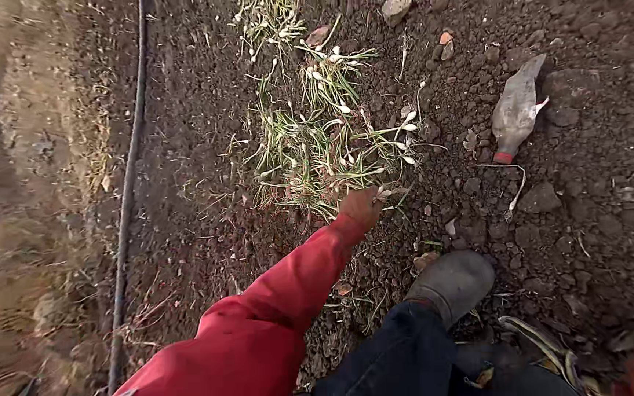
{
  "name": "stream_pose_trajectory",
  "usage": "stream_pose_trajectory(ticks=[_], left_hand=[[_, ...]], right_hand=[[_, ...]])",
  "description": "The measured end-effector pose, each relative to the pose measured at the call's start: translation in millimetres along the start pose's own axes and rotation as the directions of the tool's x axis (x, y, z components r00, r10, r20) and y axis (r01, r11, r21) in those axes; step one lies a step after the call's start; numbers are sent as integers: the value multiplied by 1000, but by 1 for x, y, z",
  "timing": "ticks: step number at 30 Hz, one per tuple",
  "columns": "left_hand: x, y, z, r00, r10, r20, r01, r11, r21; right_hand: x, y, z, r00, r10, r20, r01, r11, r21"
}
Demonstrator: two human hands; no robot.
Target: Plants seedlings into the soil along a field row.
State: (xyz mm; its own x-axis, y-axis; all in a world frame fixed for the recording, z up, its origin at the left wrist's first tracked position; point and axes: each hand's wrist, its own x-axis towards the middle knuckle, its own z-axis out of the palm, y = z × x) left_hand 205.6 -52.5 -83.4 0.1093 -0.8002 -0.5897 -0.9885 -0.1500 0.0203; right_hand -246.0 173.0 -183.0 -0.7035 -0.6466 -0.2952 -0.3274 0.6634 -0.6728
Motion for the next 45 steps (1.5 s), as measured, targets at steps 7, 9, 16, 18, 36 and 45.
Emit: stream_pose_trajectory(ticks=[7, 9, 16, 18, 36, 45], left_hand=[[-9, -24, 44, 997, 76, -33, -76, 997, 22], [-18, -28, 40, 991, 72, -113, -88, 986, -143], [-56, 42, -22, 994, 75, -75, -88, 187, -978], [-49, 50, -44, 988, 134, -83, -104, 164, -981], [5, 214, -41, 827, 558, 66, -561, 826, 60], [58, 243, -23, 572, 668, 477, -815, 394, 425]], right_hand=[[-68, -76, -70, 990, -139, -16, 138, 953, 271], [-92, -89, -104, 964, -254, -80, 266, 898, 351], [-101, -6, -48, 961, -198, -191, 222, 969, 111], [-95, 5, -35, 968, -136, -210, 153, 986, 69], [-96, -10, -38, 992, -24, -123, 33, 997, 71], [-117, -57, -119, 991, -61, -122, 104, 915, 389]])
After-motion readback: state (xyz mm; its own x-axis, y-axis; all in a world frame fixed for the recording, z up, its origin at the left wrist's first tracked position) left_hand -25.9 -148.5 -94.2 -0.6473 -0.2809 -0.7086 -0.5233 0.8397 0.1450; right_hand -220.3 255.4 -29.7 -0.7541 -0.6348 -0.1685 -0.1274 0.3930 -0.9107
